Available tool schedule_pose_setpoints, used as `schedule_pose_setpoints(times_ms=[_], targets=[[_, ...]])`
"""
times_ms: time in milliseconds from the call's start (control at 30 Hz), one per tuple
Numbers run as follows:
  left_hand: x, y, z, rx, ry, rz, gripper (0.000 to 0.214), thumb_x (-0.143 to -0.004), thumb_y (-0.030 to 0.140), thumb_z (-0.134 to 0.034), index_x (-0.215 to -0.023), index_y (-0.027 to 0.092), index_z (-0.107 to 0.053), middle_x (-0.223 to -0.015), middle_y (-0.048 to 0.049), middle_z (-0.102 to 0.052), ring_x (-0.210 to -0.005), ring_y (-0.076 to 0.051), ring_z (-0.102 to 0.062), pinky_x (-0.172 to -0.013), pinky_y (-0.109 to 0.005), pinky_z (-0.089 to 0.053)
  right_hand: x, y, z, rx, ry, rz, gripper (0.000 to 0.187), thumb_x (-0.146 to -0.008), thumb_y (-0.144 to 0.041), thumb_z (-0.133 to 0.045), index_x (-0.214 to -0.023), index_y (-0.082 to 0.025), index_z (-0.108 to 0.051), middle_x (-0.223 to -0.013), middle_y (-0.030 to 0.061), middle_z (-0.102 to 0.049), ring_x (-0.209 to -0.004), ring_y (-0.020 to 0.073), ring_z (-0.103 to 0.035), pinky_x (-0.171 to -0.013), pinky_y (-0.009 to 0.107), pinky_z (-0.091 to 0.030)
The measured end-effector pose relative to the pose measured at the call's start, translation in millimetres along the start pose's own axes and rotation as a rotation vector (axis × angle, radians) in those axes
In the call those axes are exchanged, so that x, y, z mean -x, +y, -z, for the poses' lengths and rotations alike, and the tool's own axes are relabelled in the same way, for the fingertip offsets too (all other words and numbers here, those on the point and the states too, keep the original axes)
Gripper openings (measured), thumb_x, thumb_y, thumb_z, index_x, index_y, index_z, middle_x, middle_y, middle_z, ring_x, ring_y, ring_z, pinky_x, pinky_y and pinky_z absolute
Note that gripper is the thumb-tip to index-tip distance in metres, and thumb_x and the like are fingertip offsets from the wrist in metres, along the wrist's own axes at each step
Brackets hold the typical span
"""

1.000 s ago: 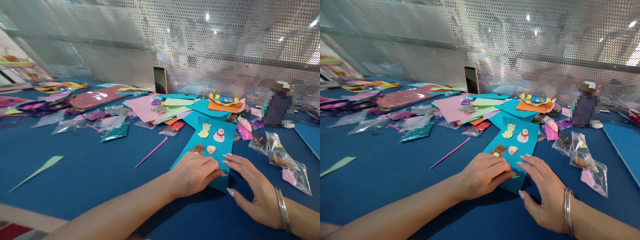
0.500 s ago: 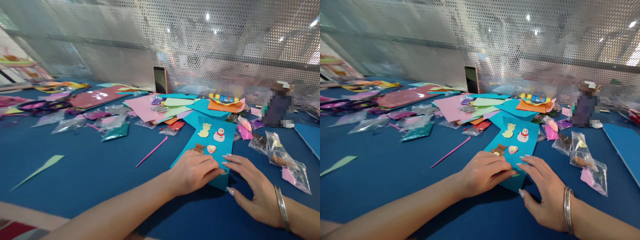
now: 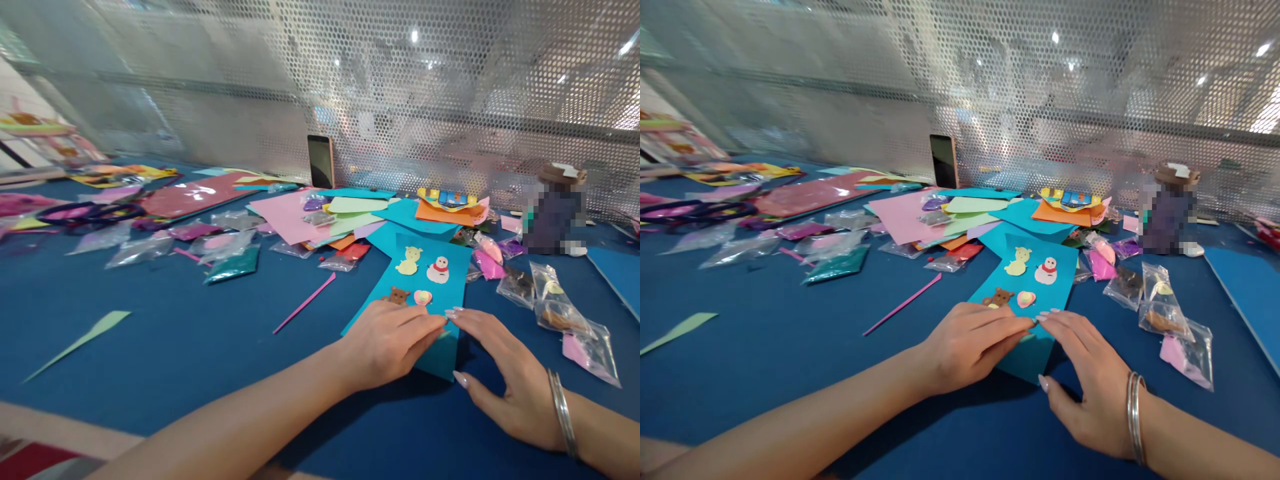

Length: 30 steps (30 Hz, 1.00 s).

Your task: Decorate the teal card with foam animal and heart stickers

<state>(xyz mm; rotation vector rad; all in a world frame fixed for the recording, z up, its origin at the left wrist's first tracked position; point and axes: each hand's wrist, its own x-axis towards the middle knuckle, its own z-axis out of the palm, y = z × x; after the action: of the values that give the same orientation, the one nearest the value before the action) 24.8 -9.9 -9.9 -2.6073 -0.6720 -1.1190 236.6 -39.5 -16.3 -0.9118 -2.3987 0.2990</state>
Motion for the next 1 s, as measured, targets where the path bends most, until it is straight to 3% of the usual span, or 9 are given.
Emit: schedule_pose_setpoints(times_ms=[133, 267, 400, 767, 1000], targets=[[-1.8, 0.1, 1.9, 0.03, -0.026, 0.011, 0.026, -0.094, 0.023, -0.037, -0.083, 0.014, -0.059, -0.069, -0.0006, -0.065, -0.057, -0.01, -0.059, -0.049, -0.021, -0.041, -0.2, -0.4, 0.0, 0.001, 0.005, 0.003, 0.054, -0.078, -0.017, -0.051, -0.13, -0.021, -0.036, -0.129, 0.0108, -0.047, -0.123, 0.0241, -0.041, -0.098, 0.043, -0.042], [-2.5, 0.2, 1.6, -0.002, -0.062, -0.015, 0.044, -0.095, 0.031, -0.034, -0.059, 0.015, -0.053, -0.051, 0.0019, -0.054, -0.041, -0.009, -0.046, -0.042, -0.024, -0.03, 0.2, -1.7, -0.3, 0.015, 0.0, -0.011, 0.044, -0.079, -0.018, -0.05, -0.123, -0.02, -0.045, -0.127, 0.0115, -0.048, -0.122, 0.0248, -0.041, -0.096, 0.044, -0.043], [-1.8, 0.3, 0.1, -0.051, -0.049, -0.04, 0.047, -0.095, 0.03, -0.034, -0.052, 0.015, -0.047, -0.046, 0.0029, -0.048, -0.038, -0.008, -0.04, -0.041, -0.026, -0.023, 0.9, -1.7, -0.3, 0.021, -0.008, -0.009, 0.041, -0.08, -0.018, -0.051, -0.12, -0.02, -0.046, -0.128, 0.0112, -0.048, -0.122, 0.0237, -0.042, -0.096, 0.042, -0.044], [-1.8, 1.7, 0.7, -0.022, -0.06, 0.032, 0.044, -0.095, 0.025, -0.032, -0.055, 0.015, -0.047, -0.048, 0.0026, -0.049, -0.041, -0.008, -0.043, -0.041, -0.023, -0.027, -0.1, -1.7, -0.1, 0.005, -0.011, -0.015, 0.039, -0.08, -0.018, -0.05, -0.118, -0.021, -0.047, -0.128, 0.0116, -0.046, -0.122, 0.0246, -0.041, -0.096, 0.043, -0.043], [-3.1, 2.4, 4.4, 0.092, -0.073, 0.037, 0.029, -0.094, 0.024, -0.033, -0.076, 0.014, -0.054, -0.065, -0.0005, -0.061, -0.051, -0.01, -0.053, -0.045, -0.021, -0.037, 1.1, -1.2, -0.9, 0.003, -0.017, -0.005, 0.038, -0.081, -0.017, -0.05, -0.119, -0.02, -0.045, -0.127, 0.0124, -0.046, -0.122, 0.0247, -0.04, -0.097, 0.044, -0.043]])
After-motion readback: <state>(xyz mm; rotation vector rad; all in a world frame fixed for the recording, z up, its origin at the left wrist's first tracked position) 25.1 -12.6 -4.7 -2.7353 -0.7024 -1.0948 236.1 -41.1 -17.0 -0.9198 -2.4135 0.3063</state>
